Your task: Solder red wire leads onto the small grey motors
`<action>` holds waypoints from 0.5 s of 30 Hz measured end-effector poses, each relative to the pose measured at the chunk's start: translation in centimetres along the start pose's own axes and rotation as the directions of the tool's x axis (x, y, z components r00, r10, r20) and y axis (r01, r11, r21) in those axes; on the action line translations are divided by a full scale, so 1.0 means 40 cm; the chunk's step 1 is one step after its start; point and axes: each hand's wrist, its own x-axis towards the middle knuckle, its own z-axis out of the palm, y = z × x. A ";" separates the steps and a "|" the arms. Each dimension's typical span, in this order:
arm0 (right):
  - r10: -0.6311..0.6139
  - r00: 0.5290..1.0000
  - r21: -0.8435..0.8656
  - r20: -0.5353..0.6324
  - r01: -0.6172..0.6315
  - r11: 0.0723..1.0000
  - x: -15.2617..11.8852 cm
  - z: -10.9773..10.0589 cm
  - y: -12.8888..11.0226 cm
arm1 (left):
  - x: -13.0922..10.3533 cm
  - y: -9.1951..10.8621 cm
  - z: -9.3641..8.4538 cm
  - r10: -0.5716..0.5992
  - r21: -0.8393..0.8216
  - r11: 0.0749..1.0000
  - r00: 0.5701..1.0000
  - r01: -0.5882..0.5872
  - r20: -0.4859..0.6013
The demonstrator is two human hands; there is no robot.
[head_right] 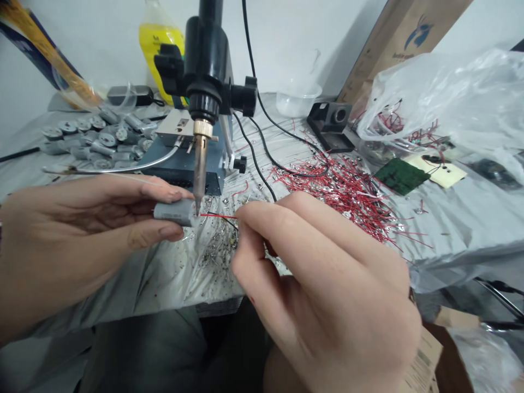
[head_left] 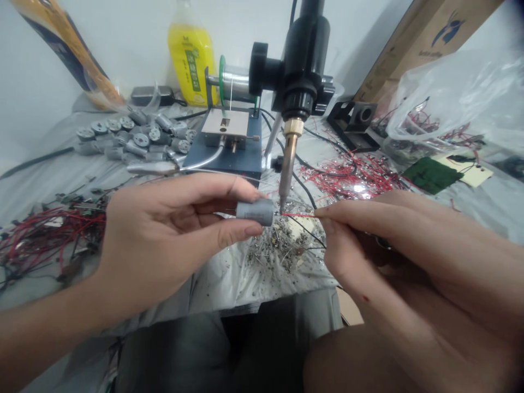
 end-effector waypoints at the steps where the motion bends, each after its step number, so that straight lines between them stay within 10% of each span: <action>1: -0.002 1.000 0.002 0.001 0.002 1.000 0.002 0.001 -0.002 | 0.000 0.001 0.000 -0.007 0.005 1.000 1.000 0.007 -0.001; 15: 0.020 0.998 0.041 -0.060 -0.018 0.999 0.005 -0.006 -0.016 | -0.001 0.008 0.005 -0.028 -0.035 0.999 1.000 0.028 -0.011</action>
